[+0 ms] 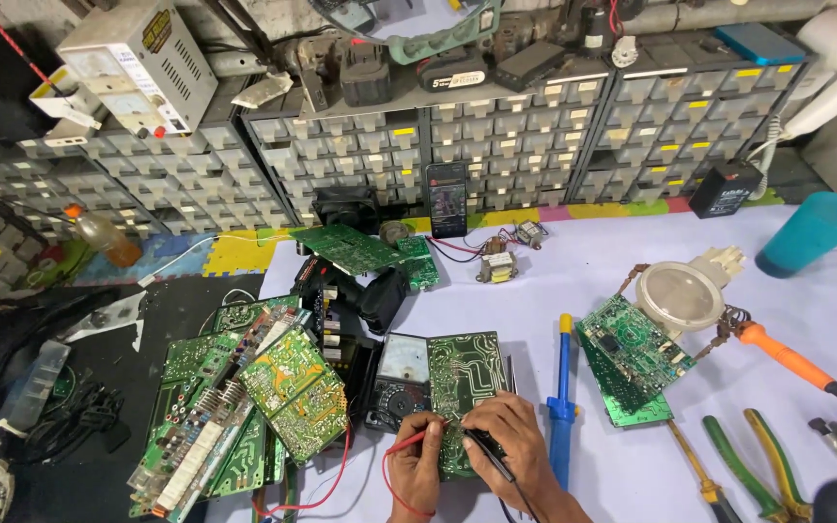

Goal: Testing electronic components on a circuit board using an analog multimeter.

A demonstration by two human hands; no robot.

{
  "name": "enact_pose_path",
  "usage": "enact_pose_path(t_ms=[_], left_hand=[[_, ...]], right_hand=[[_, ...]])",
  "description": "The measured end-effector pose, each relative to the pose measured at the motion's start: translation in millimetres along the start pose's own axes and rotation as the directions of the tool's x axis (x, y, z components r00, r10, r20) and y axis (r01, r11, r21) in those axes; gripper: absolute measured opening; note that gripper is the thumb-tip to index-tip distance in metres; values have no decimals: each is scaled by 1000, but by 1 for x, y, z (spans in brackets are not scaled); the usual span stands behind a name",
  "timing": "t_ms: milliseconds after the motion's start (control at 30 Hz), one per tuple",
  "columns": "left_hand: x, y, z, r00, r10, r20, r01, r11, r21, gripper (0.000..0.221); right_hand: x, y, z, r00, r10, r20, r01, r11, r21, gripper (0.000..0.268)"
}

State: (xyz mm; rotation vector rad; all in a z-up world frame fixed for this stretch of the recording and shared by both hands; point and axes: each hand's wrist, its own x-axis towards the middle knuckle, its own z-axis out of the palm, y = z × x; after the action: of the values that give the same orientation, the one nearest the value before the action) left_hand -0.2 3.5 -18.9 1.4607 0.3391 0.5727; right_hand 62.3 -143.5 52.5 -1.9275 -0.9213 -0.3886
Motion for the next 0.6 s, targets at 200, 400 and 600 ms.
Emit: enact_pose_path(t_ms=[200, 400, 600], left_hand=[[0, -2, -2, 1000, -13, 23, 14, 1000, -10, 23], [-1, -8, -1, 1000, 28, -4, -28, 999, -22, 22], [1, -18, -6, 999, 32, -4, -32, 999, -21, 22]], right_hand=[[-5, 3, 5, 999, 22, -48, -22, 1000, 4, 20], [-7, -1, 2, 988, 147, -37, -146, 989, 27, 26], [-2, -1, 0, 993, 93, -74, -95, 995, -14, 22]])
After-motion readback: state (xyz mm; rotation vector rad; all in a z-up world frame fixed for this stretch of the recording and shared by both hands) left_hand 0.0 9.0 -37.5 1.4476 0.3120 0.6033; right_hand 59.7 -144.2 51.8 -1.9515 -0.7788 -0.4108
